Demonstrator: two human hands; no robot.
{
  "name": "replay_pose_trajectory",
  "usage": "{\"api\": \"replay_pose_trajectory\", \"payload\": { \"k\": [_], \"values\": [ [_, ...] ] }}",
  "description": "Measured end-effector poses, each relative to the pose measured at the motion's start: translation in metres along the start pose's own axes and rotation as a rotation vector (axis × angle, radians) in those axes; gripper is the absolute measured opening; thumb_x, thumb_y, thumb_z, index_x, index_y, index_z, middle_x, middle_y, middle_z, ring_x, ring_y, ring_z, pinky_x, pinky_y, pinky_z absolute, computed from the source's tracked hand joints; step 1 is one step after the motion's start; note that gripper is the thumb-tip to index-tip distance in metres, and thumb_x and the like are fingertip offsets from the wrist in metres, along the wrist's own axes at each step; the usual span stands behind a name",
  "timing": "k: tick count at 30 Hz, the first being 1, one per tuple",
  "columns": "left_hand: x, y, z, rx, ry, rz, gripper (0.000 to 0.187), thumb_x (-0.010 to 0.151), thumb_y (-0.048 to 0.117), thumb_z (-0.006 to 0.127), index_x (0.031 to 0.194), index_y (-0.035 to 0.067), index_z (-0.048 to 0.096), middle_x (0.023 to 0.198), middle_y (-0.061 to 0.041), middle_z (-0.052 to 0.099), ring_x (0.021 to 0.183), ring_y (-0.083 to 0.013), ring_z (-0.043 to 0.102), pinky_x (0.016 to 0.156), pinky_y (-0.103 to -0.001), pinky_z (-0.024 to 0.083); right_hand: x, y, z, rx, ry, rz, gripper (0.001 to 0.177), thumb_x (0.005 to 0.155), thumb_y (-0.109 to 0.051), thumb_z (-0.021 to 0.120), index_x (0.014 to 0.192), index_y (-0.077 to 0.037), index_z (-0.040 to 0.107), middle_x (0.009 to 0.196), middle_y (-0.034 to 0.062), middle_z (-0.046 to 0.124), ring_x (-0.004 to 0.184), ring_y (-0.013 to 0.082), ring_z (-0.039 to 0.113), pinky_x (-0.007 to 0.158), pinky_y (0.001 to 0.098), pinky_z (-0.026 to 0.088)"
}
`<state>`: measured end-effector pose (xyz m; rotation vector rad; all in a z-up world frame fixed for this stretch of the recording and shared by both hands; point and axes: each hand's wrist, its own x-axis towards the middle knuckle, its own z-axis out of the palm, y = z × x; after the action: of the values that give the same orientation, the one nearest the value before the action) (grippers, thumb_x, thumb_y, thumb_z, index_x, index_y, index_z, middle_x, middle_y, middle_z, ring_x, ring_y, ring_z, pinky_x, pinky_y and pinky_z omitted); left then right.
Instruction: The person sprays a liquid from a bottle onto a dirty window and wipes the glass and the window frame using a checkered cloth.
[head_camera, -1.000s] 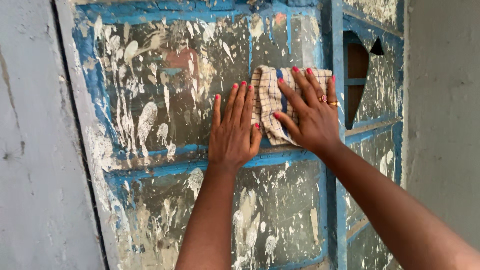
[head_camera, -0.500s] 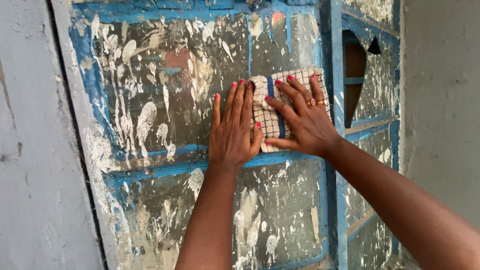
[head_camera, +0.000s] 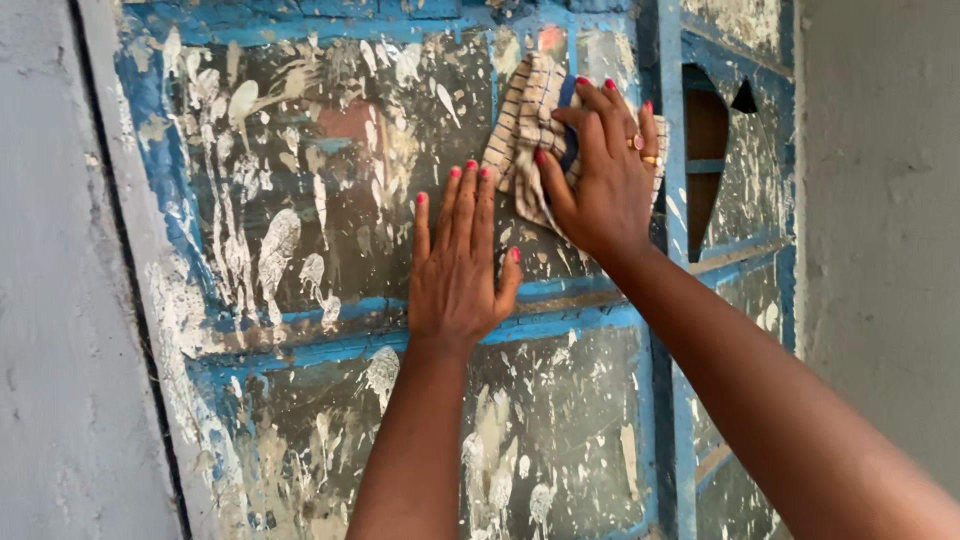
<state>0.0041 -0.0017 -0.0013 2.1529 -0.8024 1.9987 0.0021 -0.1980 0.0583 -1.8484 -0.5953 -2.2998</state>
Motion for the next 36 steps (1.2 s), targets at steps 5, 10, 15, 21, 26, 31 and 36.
{"api": "replay_pose_trajectory", "payload": {
  "k": [5,10,15,21,26,31,36],
  "values": [
    [-0.001,0.0,0.002,0.005,-0.019,0.003,0.086,0.094,0.041,0.052,0.162,0.004,0.014,0.169,-0.015,0.018,0.158,-0.0256,0.012,0.128,-0.051,0.005,-0.004,-0.009,-0.01,0.006,0.005,-0.053,0.048,0.099,-0.028,0.068,0.142,-0.009,0.058,0.156,0.0151,0.05,0.151,0.0357,0.041,0.127,0.0505,0.013],
    [-0.002,0.001,0.0,0.0,-0.015,-0.002,0.086,0.095,0.041,0.053,0.162,0.003,0.015,0.17,-0.015,0.02,0.159,-0.0259,0.013,0.129,-0.051,0.005,-0.006,-0.009,-0.008,-0.028,0.015,-0.073,0.05,0.1,-0.028,0.067,0.145,-0.01,0.057,0.157,0.0152,0.049,0.152,0.0347,0.041,0.128,0.0498,0.012],
    [-0.001,0.001,0.001,-0.017,-0.011,-0.003,0.086,0.095,0.042,0.053,0.162,0.002,0.017,0.169,-0.017,0.022,0.158,-0.0261,0.013,0.128,-0.052,0.005,-0.007,-0.007,-0.01,-0.035,-0.048,-0.073,0.061,0.098,-0.04,0.063,0.151,-0.011,0.053,0.161,0.0156,0.046,0.155,0.0341,0.037,0.129,0.0508,0.012],
    [-0.002,0.001,-0.001,0.022,-0.025,0.01,0.087,0.094,0.043,0.055,0.161,0.0,0.02,0.169,-0.016,0.022,0.158,-0.0264,0.013,0.128,-0.052,0.004,-0.008,-0.005,-0.019,-0.051,-0.232,-0.208,0.099,0.09,-0.075,0.051,0.161,-0.007,0.039,0.167,0.0169,0.036,0.158,0.0344,0.029,0.129,0.0543,0.005],
    [-0.003,0.003,-0.007,0.015,-0.038,0.029,0.094,0.09,0.045,0.06,0.161,-0.003,0.021,0.169,-0.016,0.02,0.159,-0.0269,0.013,0.129,-0.052,0.004,-0.01,-0.006,-0.022,-0.051,-0.299,-0.296,0.119,0.084,-0.092,0.041,0.163,-0.004,0.033,0.169,0.0187,0.032,0.159,0.0355,0.026,0.128,0.0577,0.002],
    [-0.001,0.004,-0.007,0.01,-0.064,0.035,0.1,0.085,0.045,0.065,0.159,-0.005,0.02,0.168,-0.016,0.019,0.158,-0.0265,0.013,0.128,-0.053,0.004,-0.012,-0.003,-0.022,-0.082,-0.325,-0.35,0.121,0.085,-0.094,0.035,0.164,-0.003,0.031,0.168,0.0204,0.033,0.158,0.0376,0.026,0.127,0.0588,0.002],
    [-0.004,0.002,-0.002,0.032,-0.032,0.036,0.093,0.088,0.039,0.061,0.161,-0.003,0.02,0.17,-0.015,0.018,0.159,-0.0256,0.013,0.129,-0.053,0.003,-0.012,-0.004,-0.023,-0.077,-0.316,-0.386,0.115,0.087,-0.087,0.04,0.164,-0.002,0.03,0.167,0.0216,0.032,0.157,0.0367,0.028,0.127,0.0593,0.001]
  ]
}}
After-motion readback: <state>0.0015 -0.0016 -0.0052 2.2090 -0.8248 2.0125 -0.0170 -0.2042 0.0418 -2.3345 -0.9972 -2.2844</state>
